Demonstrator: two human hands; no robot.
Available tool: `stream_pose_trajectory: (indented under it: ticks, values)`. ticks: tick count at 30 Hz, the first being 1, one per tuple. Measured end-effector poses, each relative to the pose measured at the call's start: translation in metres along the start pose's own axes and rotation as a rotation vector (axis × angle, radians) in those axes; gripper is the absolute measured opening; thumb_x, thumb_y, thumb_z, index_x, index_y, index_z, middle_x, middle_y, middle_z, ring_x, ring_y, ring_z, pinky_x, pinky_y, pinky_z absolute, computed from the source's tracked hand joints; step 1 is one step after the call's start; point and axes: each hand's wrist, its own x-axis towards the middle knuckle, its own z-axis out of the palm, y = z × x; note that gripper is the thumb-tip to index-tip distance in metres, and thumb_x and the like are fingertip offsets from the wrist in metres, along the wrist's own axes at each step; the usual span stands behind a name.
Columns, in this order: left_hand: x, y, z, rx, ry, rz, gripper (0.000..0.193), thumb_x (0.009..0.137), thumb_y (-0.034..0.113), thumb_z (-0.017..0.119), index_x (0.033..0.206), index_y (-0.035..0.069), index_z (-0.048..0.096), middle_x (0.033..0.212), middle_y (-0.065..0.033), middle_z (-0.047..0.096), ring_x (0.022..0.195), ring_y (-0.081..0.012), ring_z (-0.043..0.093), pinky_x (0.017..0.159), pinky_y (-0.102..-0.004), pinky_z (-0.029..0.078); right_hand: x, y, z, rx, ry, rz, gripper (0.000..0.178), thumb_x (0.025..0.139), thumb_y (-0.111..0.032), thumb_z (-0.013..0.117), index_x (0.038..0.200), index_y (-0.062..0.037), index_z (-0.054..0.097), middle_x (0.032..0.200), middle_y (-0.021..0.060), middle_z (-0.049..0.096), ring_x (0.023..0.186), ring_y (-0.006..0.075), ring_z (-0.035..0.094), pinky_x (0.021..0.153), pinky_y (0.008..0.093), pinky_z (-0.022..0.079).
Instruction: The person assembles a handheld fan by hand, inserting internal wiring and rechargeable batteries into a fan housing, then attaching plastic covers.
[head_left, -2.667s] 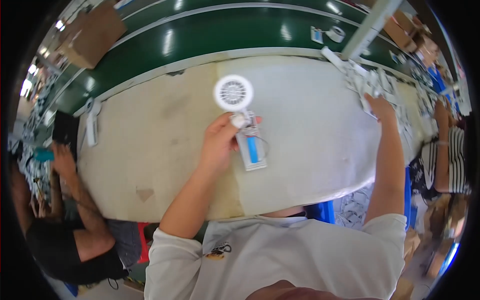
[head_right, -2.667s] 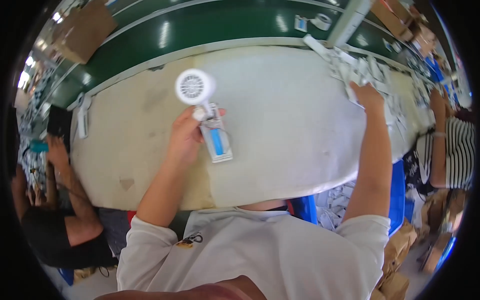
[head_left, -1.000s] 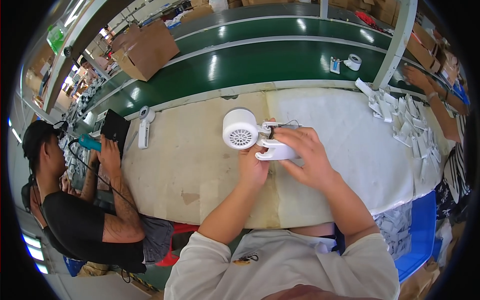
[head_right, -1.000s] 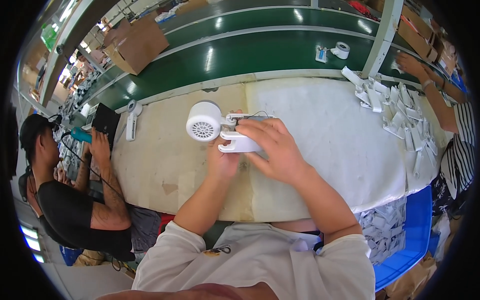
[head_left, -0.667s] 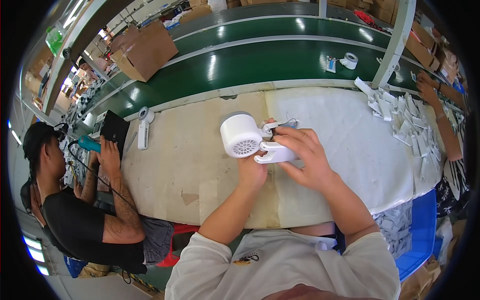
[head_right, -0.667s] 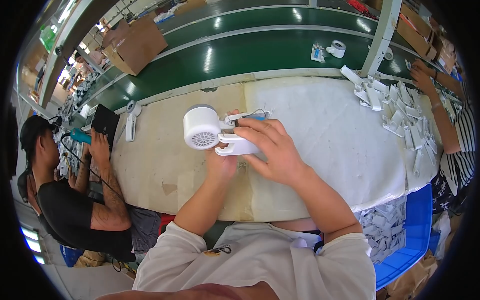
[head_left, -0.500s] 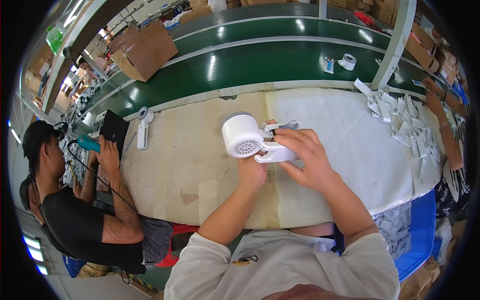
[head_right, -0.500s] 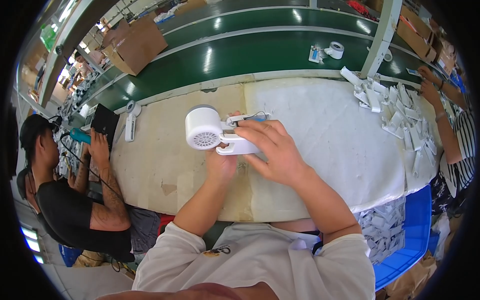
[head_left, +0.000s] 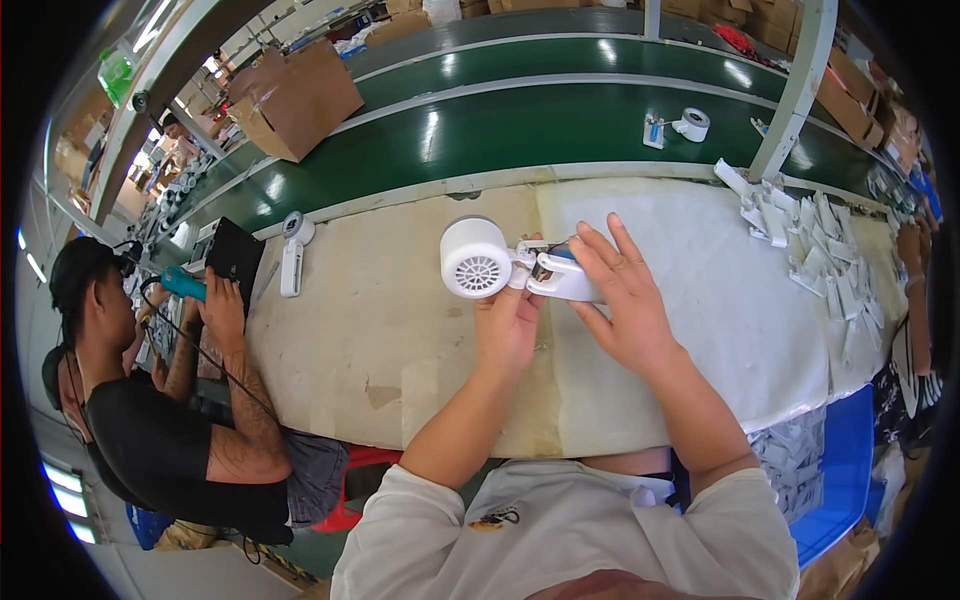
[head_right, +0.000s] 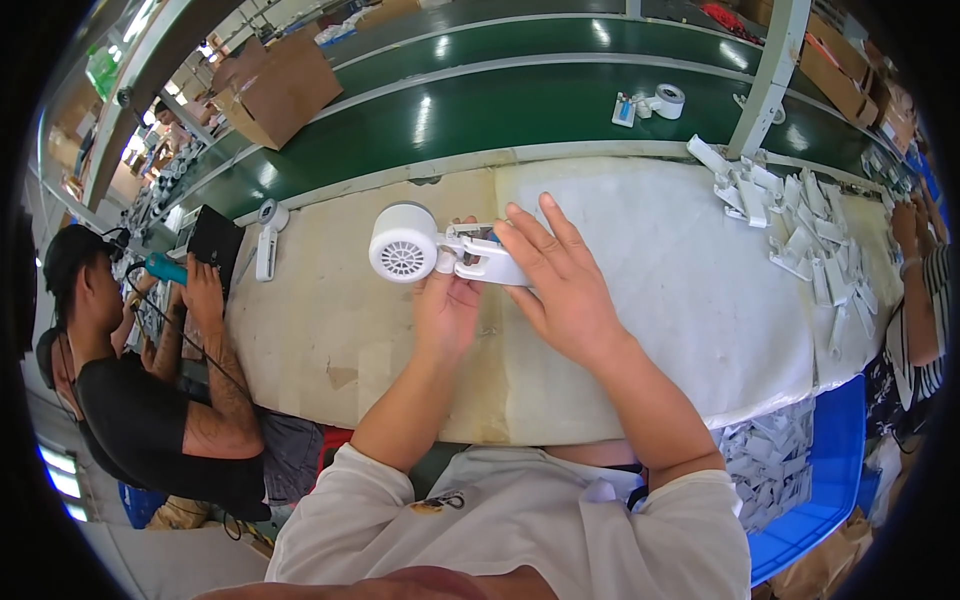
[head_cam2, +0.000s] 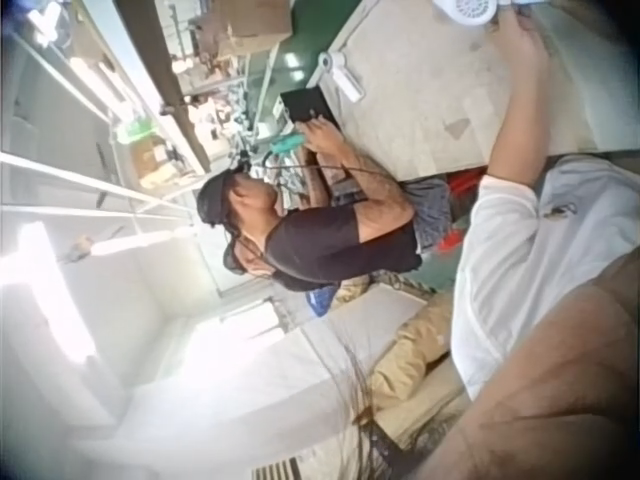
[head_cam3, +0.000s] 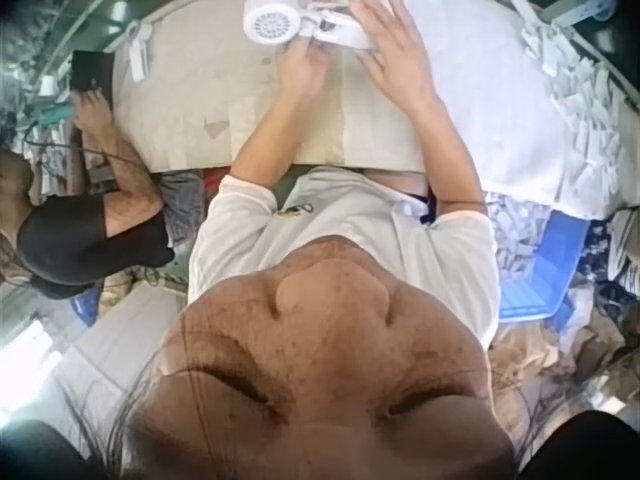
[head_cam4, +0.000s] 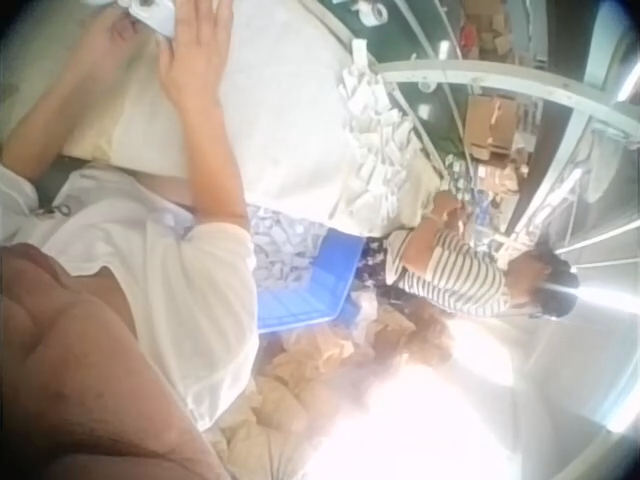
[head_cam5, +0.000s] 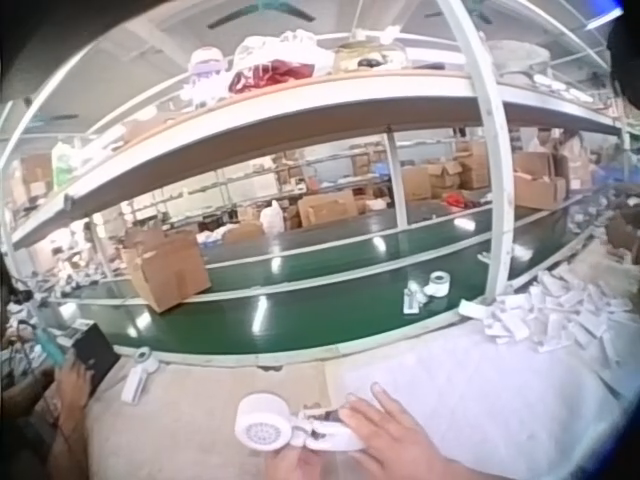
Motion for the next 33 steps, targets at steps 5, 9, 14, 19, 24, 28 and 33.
stream_pose_trajectory:
  ticks: [5,9,14,19,24,28,33]
  values:
    - [-0.001,0.001,0.001,-0.065,0.038,0.021,0.036,0.090,0.011,0.049,0.125,0.008,0.041,0.127,-0.0133,0.047,0.114,-0.0233,0.048,0.094,-0.0367,0.042,0.000,0.000,0.004,0.056,-0.064,0.001,0.063,0.070,-0.004,0.067,0.128,-0.0093,0.044,0.134,0.0104,0.041,0.128,0.0339,0.031,0.101,0.0435,0.031]
    - [-0.002,0.001,0.004,-0.073,0.046,0.040,0.037,0.088,0.009,0.051,0.124,0.009,0.043,0.125,-0.0142,0.049,0.113,-0.0246,0.049,0.093,-0.0378,0.043,0.001,0.001,0.002,0.049,-0.042,-0.011,0.063,0.067,-0.005,0.068,0.126,-0.0106,0.046,0.132,0.0098,0.043,0.125,0.0327,0.035,0.100,0.0424,0.034]
    - [0.000,0.005,0.001,-0.160,0.031,0.027,0.038,0.088,0.007,0.050,0.125,0.008,0.042,0.125,-0.0145,0.048,0.114,-0.0245,0.049,0.094,-0.0378,0.043,0.001,0.002,-0.001,0.021,-0.059,-0.034,0.064,0.067,-0.005,0.068,0.126,-0.0106,0.046,0.132,0.0098,0.043,0.125,0.0326,0.036,0.100,0.0432,0.034]
    - [-0.006,0.001,0.007,-0.111,0.027,-0.022,0.037,0.087,0.006,0.052,0.123,0.007,0.043,0.125,-0.0145,0.049,0.113,-0.0229,0.049,0.094,-0.0343,0.043,0.000,0.002,0.004,-0.016,-0.069,-0.047,0.063,0.067,-0.007,0.068,0.126,-0.0106,0.046,0.131,0.0099,0.043,0.124,0.0323,0.036,0.099,0.0437,0.034]
    - [-0.008,-0.012,0.012,0.000,0.068,0.086,0.039,0.084,0.004,0.057,0.121,0.004,0.044,0.121,-0.0142,0.052,0.110,-0.0227,0.051,0.093,-0.0343,0.043,-0.003,0.001,0.016,-0.020,-0.010,0.015,0.060,0.069,-0.009,0.067,0.125,-0.0095,0.046,0.130,0.0103,0.044,0.124,0.0322,0.036,0.099,0.0435,0.034]
    - [-0.004,0.001,0.022,0.136,0.144,0.158,0.037,0.082,0.004,0.059,0.117,0.000,0.046,0.107,-0.0160,0.059,0.102,-0.0233,0.056,0.091,-0.0353,0.044,0.003,-0.005,0.011,-0.040,0.153,0.149,0.051,0.076,-0.017,0.067,0.122,-0.0060,0.048,0.116,0.0122,0.055,0.113,0.0267,0.049,0.093,0.0379,0.040]
    - [0.002,0.012,0.005,0.062,0.087,0.201,0.027,0.083,0.009,0.058,0.108,0.001,0.054,0.105,-0.0128,0.060,0.100,-0.0282,0.056,0.092,-0.0424,0.044,-0.008,0.018,0.018,1.034,-0.291,0.777,0.038,0.085,-0.035,0.059,0.104,-0.0022,0.056,0.085,0.0054,0.059,0.077,0.0099,0.053,0.067,0.0232,0.043]
